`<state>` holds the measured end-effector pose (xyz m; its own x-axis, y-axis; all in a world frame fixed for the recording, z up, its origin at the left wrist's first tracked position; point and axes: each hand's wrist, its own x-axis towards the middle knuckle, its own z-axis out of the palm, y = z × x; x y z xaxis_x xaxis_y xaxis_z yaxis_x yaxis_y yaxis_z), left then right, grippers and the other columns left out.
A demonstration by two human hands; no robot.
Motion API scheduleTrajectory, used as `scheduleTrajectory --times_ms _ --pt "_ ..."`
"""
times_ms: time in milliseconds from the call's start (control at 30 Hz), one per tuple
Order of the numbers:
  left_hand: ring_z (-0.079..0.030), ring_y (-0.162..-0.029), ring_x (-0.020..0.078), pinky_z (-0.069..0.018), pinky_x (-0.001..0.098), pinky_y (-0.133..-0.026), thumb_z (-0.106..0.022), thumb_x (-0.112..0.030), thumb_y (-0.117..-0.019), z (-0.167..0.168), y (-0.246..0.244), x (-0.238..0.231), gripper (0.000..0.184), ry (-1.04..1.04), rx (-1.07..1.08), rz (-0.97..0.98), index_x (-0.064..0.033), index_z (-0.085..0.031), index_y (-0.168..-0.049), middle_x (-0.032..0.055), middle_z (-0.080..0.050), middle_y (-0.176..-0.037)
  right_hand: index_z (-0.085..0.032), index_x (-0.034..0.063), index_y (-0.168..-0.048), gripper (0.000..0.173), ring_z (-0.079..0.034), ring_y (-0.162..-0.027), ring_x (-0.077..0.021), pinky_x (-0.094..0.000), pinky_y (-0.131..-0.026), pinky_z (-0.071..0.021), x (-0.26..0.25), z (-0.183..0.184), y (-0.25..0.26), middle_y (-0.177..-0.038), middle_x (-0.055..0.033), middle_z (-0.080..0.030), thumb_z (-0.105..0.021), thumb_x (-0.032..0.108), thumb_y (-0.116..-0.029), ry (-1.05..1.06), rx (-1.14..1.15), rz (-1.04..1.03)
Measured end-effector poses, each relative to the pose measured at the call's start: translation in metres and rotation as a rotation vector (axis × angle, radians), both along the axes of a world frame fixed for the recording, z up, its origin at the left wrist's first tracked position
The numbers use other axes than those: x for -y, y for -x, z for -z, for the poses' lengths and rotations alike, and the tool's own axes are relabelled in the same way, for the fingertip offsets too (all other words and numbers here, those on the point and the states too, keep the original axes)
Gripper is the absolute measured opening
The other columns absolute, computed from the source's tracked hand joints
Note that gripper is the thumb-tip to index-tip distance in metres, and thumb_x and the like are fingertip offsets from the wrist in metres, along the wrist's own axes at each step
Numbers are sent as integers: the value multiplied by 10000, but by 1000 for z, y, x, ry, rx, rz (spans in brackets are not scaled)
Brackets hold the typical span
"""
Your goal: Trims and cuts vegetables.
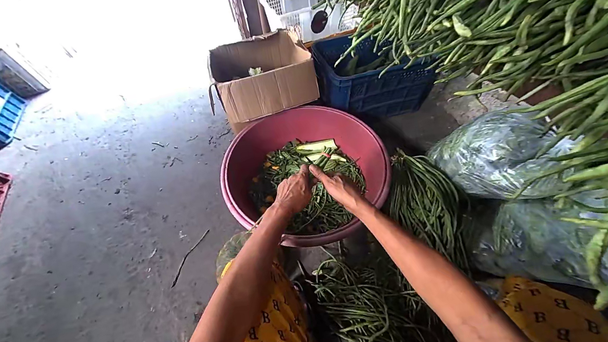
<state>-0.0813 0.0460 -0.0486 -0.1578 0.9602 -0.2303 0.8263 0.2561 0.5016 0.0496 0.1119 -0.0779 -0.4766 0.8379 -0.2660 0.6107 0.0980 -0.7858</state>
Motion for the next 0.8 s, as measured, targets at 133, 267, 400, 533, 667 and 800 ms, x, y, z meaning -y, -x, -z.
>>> scheduleTrajectory --times_ms 133,267,400,533,667,800 --pt "-640 -1140 462 -481 648 -931 -446 -163 -1084 3 -6 0 357 -5 -80 29 -1 -516 -1394 271 -633 -1277 -708 -21 -1059 725 -626 -834 -322 -536 -811 -496 5 -1 6 -933 -212 -665 -403 636 -1040 18 -32 77" --pt "-635 -1156 460 -471 651 -972 -452 -261 -1106 4 -4 -4 428 -12 24 -24 -20 -440 -1460 275 -637 -1262 -561 75 -838 595 -361 -444 -69 -217 -444 -348 -2 -7 5 -588 28 -392 -377 594 -1064 336 -280 183" --pt "-659 -980 405 -508 578 -925 -484 -248 -1101 10 5 -6 466 -110 308 24 16 -378 -1471 279 -646 -1093 -552 58 -1114 532 -409 -494 -80 -224 -489 -416 -12 -11 -5 -681 10 -427 -345 547 -1085 351 -484 151" --pt "-603 -787 156 -531 343 -788 -478 -129 -1081 12 1 -6 480 -202 569 129 2 -334 -1520 151 -633 -996 -548 -25 -1251 460 -561 -779 -213 -409 -728 -504 -13 -20 -10 -968 -167 -616 -720 296 -970 -58 -368 -80" --pt "-592 -756 95 -530 278 -759 -486 -109 -1071 9 0 -3 575 -245 734 147 -24 -217 -1571 108 -612 -996 -627 -6 -1050 301 -526 -690 -153 -344 -633 -464 -19 -30 -11 -830 -102 -591 -785 210 -911 -191 -402 -170" --pt "-595 -717 75 -537 256 -732 -504 -105 -1059 9 -1 -3 656 -264 781 177 -29 -134 -1596 90 -614 -959 -677 8 -1050 242 -543 -683 -128 -327 -644 -475 -20 -38 -16 -828 -88 -627 -741 218 -951 -163 -372 -217"
